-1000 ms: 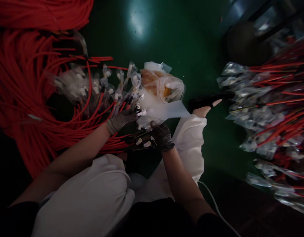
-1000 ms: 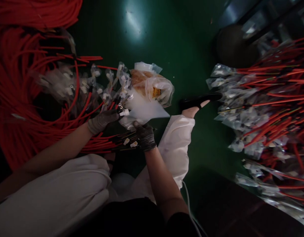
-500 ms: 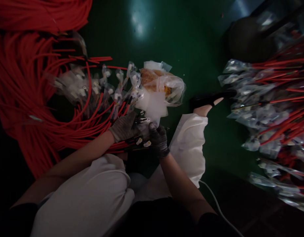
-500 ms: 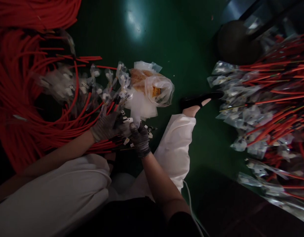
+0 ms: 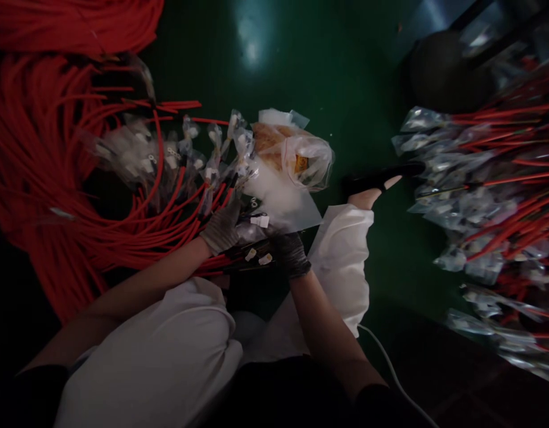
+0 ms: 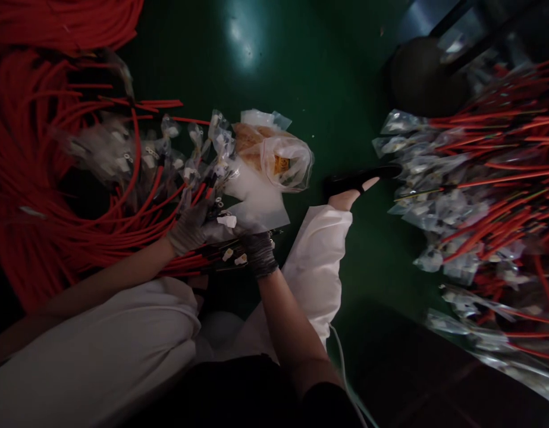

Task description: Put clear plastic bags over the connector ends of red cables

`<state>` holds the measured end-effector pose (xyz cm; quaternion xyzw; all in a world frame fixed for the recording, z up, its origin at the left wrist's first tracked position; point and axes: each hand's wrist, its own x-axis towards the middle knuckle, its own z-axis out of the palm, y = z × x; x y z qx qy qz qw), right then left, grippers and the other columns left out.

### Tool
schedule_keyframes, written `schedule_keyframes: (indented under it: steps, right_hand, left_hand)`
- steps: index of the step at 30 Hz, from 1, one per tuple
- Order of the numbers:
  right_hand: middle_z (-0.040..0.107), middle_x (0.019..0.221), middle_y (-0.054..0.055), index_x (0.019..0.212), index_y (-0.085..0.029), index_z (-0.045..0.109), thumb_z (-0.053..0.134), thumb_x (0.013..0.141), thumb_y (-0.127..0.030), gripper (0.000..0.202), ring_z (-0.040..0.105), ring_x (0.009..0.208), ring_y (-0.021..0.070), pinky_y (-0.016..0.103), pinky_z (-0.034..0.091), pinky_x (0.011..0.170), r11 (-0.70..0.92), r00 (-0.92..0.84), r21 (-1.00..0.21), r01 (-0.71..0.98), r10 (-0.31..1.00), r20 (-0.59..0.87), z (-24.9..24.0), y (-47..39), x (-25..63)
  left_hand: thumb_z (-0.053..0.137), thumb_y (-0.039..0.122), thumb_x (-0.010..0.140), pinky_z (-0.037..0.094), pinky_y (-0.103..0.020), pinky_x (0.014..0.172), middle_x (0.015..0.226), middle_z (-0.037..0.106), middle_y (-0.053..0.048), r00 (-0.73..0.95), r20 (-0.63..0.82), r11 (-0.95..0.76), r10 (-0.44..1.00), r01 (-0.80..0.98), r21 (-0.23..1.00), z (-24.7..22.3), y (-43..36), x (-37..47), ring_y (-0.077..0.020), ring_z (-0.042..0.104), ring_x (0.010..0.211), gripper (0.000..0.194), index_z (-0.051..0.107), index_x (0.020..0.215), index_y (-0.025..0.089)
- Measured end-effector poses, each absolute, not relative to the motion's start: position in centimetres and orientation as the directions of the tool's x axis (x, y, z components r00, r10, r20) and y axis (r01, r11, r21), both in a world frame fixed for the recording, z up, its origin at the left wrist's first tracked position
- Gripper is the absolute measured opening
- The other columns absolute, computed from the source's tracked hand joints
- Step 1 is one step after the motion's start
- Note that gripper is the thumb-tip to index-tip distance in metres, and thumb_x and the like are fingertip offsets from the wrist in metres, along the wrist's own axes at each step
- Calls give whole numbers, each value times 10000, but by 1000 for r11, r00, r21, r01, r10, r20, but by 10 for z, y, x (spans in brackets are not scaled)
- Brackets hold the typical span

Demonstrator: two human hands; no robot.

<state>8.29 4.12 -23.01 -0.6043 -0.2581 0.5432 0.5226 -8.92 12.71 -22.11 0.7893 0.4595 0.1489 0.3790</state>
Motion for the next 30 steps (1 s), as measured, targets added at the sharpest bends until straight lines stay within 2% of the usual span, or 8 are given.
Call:
schedule_keyframes:
  steps: [2, 5, 8, 11, 16, 23, 26, 30]
  right_hand:
    - [783, 843, 11, 726, -229, 708, 629, 906, -240, 197, 720, 879, 144, 317, 590, 951, -327, 319, -925, -195, 870, -375, -231, 44, 72]
    - [752, 752, 22, 663, -212, 635, 441, 1009, -440, 457, 690, 751, 99, 228, 606, 778, -330, 215, -934, -138, 911, -353, -229, 54, 58]
    - [757, 853, 61, 744, -202, 644, 442, 975, -624, 521, 717, 845, 170, 339, 628, 799, -289, 155, -765, -576, 880, -449, -226, 66, 52]
    - [746, 930, 61, 893, -222, 636, 601, 868, -597, 377, 712, 970, 237, 470, 606, 908, -146, 165, -438, -887, 786, -596, -228, 71, 58]
    - [722, 948, 66, 953, -226, 569, 500, 915, -411, 201, 692, 1054, 247, 541, 551, 985, 4, 210, -271, -962, 644, -736, -234, 65, 83]
    - [708, 1059, 105, 1001, -202, 577, 487, 916, -385, 221, 644, 1152, 245, 554, 479, 1090, 46, 211, -240, -970, 657, -723, -233, 66, 89]
    - [711, 1079, 115, 989, -195, 587, 465, 948, -402, 244, 652, 1150, 239, 543, 504, 1069, 51, 199, -225, -973, 675, -710, -227, 69, 83]
    - [725, 1101, 77, 971, -228, 599, 497, 963, -452, 247, 662, 1150, 245, 579, 522, 1034, 83, 289, -324, -942, 689, -664, -215, 69, 80]
  left_hand:
    - [674, 315, 836, 509, -441, 1022, 1101, 705, -86, 550, -125, -267, 826, 577, 772, -223, 126, -88, -291, 656, 1079, 340, 603, 1135, 169]
    - [611, 246, 849, 526, -425, 998, 1047, 715, -68, 548, -123, -247, 827, 551, 797, -229, 123, -86, -260, 680, 1012, 246, 607, 1086, 180]
    - [668, 299, 826, 529, -467, 992, 1057, 717, -92, 545, -138, -250, 827, 576, 778, -231, 125, -83, -284, 690, 1015, 294, 610, 1094, 192]
    - [742, 411, 816, 520, -461, 993, 1107, 717, -118, 613, -188, -272, 767, 576, 771, -223, 134, -77, -320, 688, 1066, 433, 612, 1158, 181]
    - [710, 449, 878, 501, -471, 1005, 1048, 719, -147, 677, -302, -456, 671, 699, 552, -204, 148, -64, -352, 684, 1070, 402, 639, 1125, 141]
    - [473, 416, 1035, 527, -409, 880, 1079, 726, -144, 635, -375, -489, 676, 767, 417, -199, 129, -60, -304, 709, 1007, 384, 590, 1260, 128]
    - [482, 420, 1032, 518, -424, 884, 1069, 727, -169, 583, -392, -452, 711, 807, 380, -196, 122, -59, -340, 706, 1036, 428, 581, 1305, 106]
    - [508, 401, 1014, 518, -438, 848, 1065, 727, -185, 556, -406, -422, 725, 825, 376, -198, 122, -58, -369, 713, 1008, 458, 566, 1357, 103]
